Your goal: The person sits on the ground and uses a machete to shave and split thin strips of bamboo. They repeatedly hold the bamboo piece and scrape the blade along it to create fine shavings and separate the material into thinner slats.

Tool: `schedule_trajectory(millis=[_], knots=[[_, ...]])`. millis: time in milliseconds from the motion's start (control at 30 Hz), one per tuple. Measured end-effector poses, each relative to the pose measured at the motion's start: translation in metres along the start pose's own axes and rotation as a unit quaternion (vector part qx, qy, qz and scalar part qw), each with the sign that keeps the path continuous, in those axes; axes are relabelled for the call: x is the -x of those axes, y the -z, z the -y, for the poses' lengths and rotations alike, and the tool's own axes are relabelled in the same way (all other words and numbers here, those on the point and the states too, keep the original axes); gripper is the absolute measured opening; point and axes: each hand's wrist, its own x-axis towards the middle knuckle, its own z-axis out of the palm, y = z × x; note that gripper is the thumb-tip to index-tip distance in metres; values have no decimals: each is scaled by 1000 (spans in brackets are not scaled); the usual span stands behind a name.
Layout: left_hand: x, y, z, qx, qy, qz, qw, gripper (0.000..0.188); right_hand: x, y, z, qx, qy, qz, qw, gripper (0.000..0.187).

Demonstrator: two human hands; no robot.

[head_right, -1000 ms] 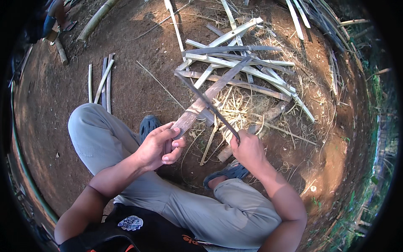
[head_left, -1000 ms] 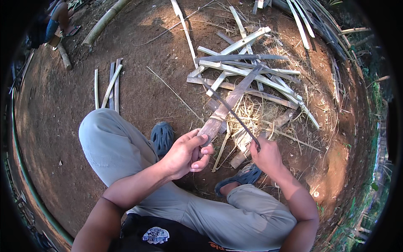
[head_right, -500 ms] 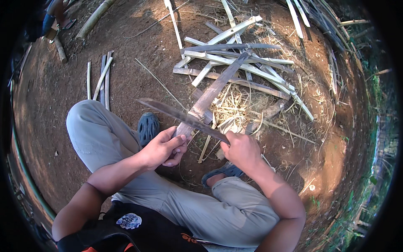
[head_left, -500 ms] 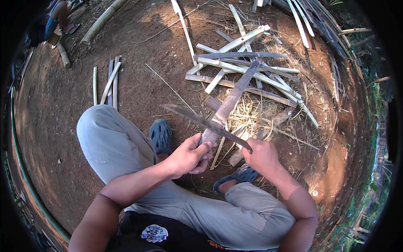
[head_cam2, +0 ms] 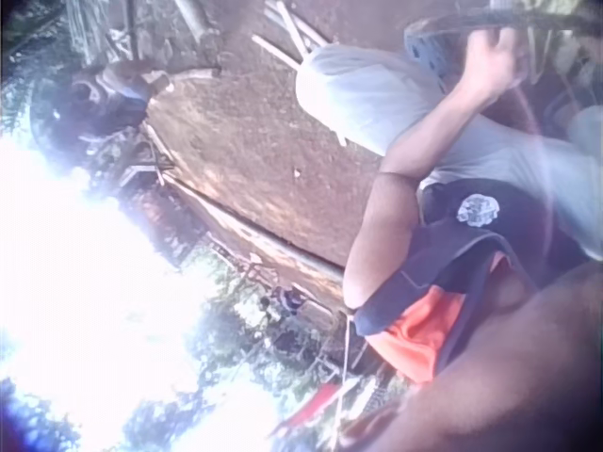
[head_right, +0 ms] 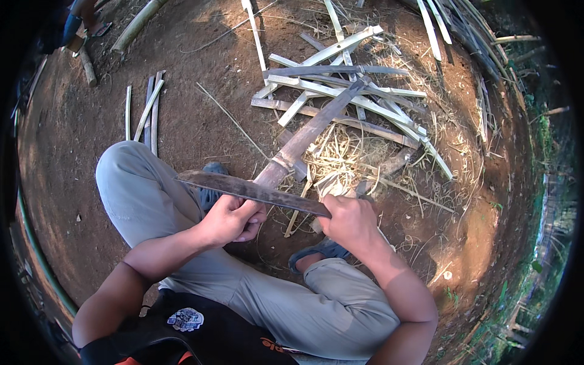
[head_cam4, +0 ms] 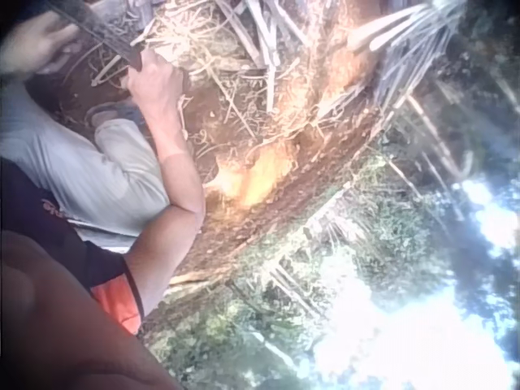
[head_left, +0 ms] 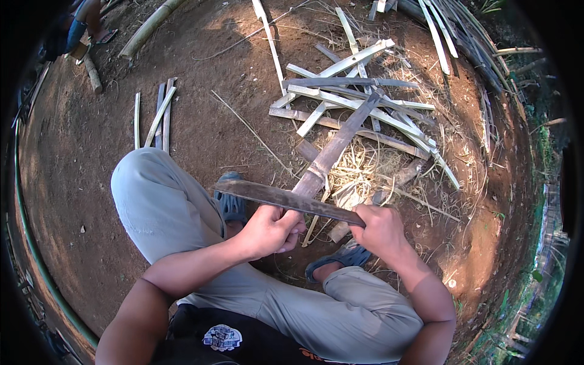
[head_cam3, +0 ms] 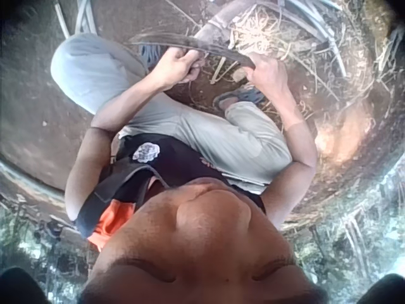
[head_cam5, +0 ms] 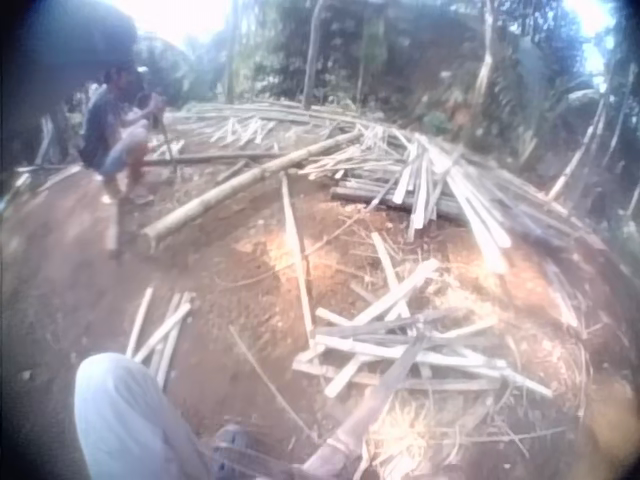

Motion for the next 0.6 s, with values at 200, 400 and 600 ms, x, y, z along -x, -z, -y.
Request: schedule_trajectory(millis=[200,400,600], knots=[[1,4,-4,16,9,16,1000,28,4,-5,-8,-8,-41,-2,999,19],[2,7,-4,48,3,26,998,21,2,0,-13,2,-81,5,997,19],[-3,5,7,-168,-60,-43,983,18,0,0,-2,-21,-119,15,993,14]])
